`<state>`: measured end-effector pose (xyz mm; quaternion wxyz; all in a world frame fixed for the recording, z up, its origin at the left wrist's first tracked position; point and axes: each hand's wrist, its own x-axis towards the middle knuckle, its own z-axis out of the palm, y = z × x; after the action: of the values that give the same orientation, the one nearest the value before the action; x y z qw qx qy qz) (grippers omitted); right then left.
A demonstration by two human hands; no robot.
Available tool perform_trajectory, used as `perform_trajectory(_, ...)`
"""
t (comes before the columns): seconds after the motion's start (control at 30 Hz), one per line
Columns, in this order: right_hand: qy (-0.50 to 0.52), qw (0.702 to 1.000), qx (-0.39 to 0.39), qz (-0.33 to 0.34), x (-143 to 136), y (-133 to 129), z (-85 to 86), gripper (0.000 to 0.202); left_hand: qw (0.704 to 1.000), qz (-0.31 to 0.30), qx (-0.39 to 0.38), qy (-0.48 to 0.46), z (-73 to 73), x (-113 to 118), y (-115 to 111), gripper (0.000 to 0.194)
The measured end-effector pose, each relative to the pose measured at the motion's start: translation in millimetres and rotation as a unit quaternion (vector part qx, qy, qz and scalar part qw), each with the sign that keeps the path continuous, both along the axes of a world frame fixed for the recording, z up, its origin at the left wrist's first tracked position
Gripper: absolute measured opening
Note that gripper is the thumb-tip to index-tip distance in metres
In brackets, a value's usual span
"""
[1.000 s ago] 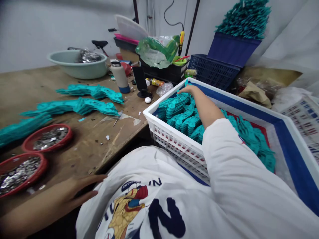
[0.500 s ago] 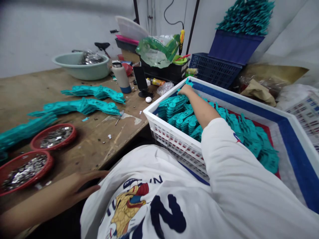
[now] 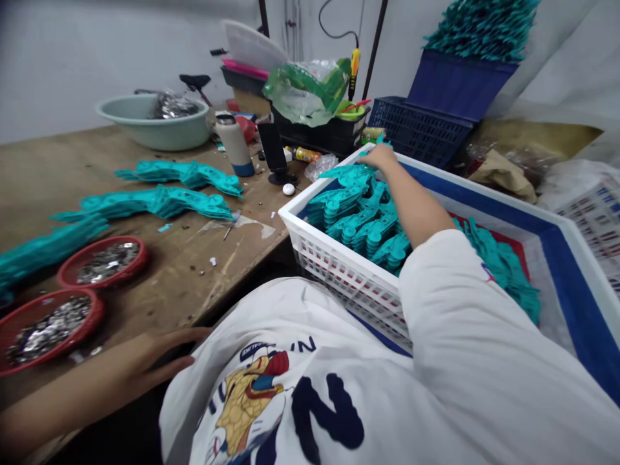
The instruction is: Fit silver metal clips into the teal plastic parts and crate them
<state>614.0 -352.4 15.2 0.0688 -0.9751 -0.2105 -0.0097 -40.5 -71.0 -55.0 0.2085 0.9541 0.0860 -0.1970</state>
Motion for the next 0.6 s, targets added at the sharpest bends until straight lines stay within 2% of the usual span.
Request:
perform_trajectory(0.07,-0.003,0.999,0.000,-0.044,2.1,-28.9,7.5,0.062,0.999,0.013,-0.024,0.019,-1.8,0.3,2.4,0.056)
perform_trajectory(0.13,0.016,0.997,0.015,-0.074,-2.2,-58.2,2.4,0.063,0.999,0.022,-0.032,0.020,-3.6,1.0,4.7,0.055)
perform_trajectory(0.2,0.044,0.995,0.025,-0.090,-13.0,-80.7,-15.3,0.068,0.999,0.026,-0.038,0.026,-4.0,2.2,5.5,0.055)
perform_trajectory(0.27,0.054,0.995,0.012,-0.082,-27.2,-91.7,-41.0,0.070,0.998,0.030,-0.034,0.034,-2.7,3.3,4.1,0.056)
perform_trajectory(0.37,0.058,0.997,-0.012,-0.054,-46.1,-87.8,-79.0,0.067,0.999,0.028,-0.026,0.039,-1.9,2.7,0.4,0.059)
perform_trajectory(0.43,0.068,0.996,-0.007,-0.049,-52.5,-77.5,-95.6,0.069,0.999,0.021,-0.025,0.039,-6.0,-0.1,0.0,0.060)
perform_trajectory(0.5,0.070,0.996,-0.003,-0.048,-54.4,-66.6,-103.7,0.074,0.999,0.026,-0.022,0.026,-12.9,-3.6,1.7,0.059)
perform_trajectory(0.6,0.070,0.997,-0.011,-0.040,-59.2,-53.8,-105.6,0.079,0.999,0.043,-0.016,0.009,-16.9,-6.1,-0.5,0.058)
